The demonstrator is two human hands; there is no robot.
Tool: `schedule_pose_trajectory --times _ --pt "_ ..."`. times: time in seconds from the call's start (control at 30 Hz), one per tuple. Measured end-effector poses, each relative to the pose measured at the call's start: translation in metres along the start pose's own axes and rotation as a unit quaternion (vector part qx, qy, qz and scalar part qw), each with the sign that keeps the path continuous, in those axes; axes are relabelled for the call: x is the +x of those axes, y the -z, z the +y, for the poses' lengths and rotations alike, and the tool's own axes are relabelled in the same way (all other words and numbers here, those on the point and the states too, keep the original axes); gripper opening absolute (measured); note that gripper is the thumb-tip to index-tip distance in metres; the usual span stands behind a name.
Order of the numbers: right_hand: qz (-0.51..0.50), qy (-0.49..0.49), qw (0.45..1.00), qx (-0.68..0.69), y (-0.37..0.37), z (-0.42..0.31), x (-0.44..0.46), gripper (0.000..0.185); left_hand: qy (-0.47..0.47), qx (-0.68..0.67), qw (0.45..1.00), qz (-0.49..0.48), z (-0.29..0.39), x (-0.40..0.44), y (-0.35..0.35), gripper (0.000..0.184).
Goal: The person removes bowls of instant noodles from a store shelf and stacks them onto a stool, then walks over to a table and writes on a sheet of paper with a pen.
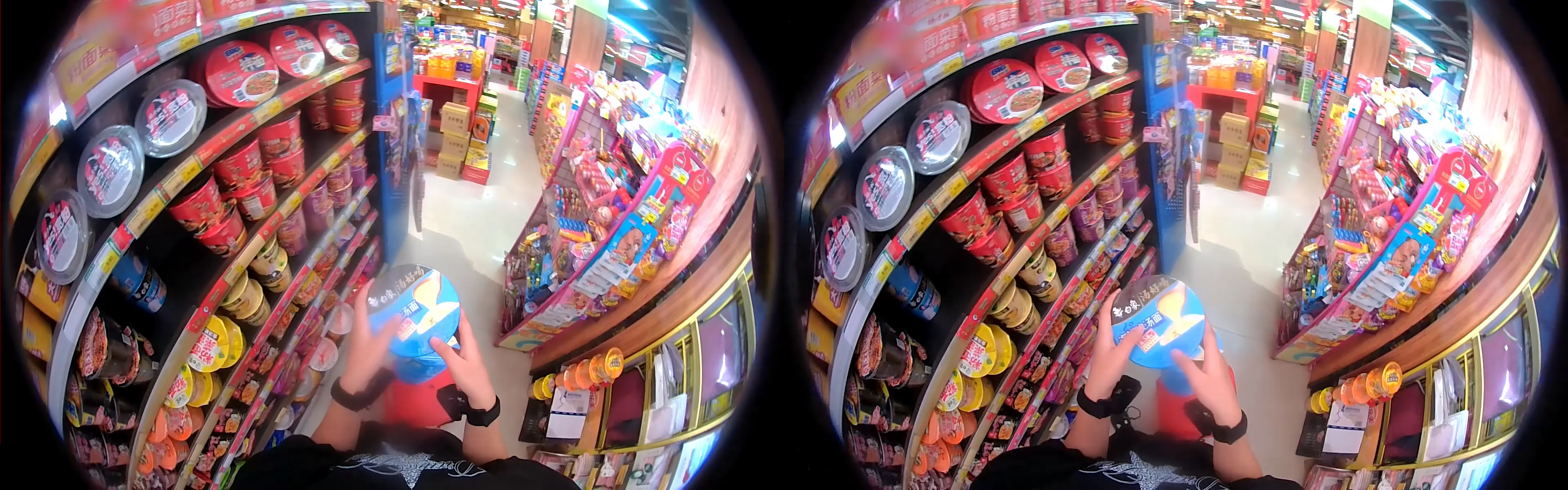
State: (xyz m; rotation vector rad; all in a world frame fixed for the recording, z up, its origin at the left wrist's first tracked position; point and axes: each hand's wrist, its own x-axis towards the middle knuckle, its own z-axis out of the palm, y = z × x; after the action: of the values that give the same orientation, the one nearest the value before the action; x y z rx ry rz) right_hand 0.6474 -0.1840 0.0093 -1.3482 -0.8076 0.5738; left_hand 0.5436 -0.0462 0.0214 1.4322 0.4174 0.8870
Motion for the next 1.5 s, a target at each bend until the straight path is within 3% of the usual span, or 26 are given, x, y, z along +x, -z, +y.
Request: schedule_pose_trajectory --times 0.17,0.2,0.3,0.33,0.43,0.5,0.57,0.6,0.83,0.87,1.0,1.23,1.3,1.37,1.5 --pt "-0.078 -0.031 0.995 0.059 -0.048 -0.024 0.017 0.077 -0.029 0.019 0.999 0.032 0.020 0.007 0.049 0.067" --pt "-0.089 -0.044 0.993 0.061 -0.058 -0.024 0.022 0.078 -0.039 0.096 0.994 0.040 0.018 0.009 0.065 0.067" --pt "-0.130 -0.056 0.987 0.078 -0.091 -0.025 0.038 0.077 -0.063 0.160 0.983 0.069 0.034 0.009 0.101 0.067" --pt "-0.148 -0.060 0.985 0.071 -0.103 -0.025 0.044 0.077 -0.014 0.125 0.989 0.076 0.036 0.008 0.114 0.068" --pt "-0.201 -0.066 0.975 0.066 -0.139 -0.021 0.061 0.075 -0.050 0.179 0.974 0.126 0.039 0.006 0.154 0.068" --pt "-0.234 -0.065 0.967 0.080 -0.166 -0.014 0.072 0.074 -0.016 0.144 0.976 0.165 0.056 0.002 0.172 0.068" --pt "-0.250 0.011 0.965 0.083 -0.200 -0.013 0.082 0.071 0.004 0.079 0.975 0.210 0.069 0.000 0.187 0.069" --pt "-0.257 0.050 0.961 0.086 -0.215 -0.012 0.087 0.070 -0.039 0.082 0.969 0.229 0.070 0.000 0.198 0.069" --pt "-0.321 0.074 0.933 0.148 -0.315 0.002 0.123 0.062 -0.058 0.034 0.921 0.383 0.079 -0.005 0.269 0.063" --pt "-0.313 0.090 0.935 0.142 -0.329 0.007 0.129 0.058 -0.100 0.017 0.921 0.375 0.074 -0.004 0.283 0.063" --pt "-0.327 0.079 0.923 0.189 -0.378 0.006 0.147 0.055 -0.121 0.024 0.922 0.367 0.072 0.001 0.325 0.060" --pt "-0.332 0.023 0.932 0.144 -0.426 0.034 0.177 0.053 -0.075 -0.055 0.934 0.346 0.059 0.012 0.368 0.065" --pt "-0.340 0.008 0.922 0.186 -0.435 0.050 0.181 0.055 -0.094 -0.032 0.943 0.316 0.051 0.018 0.379 0.066" --pt "-0.338 0.041 0.930 0.142 -0.441 0.062 0.185 0.057 -0.079 -0.066 0.936 0.336 0.050 0.022 0.376 0.064" --pt "-0.366 0.017 0.923 0.118 -0.444 0.050 0.181 0.059 0.008 -0.145 0.951 0.274 0.067 0.025 0.368 0.061"
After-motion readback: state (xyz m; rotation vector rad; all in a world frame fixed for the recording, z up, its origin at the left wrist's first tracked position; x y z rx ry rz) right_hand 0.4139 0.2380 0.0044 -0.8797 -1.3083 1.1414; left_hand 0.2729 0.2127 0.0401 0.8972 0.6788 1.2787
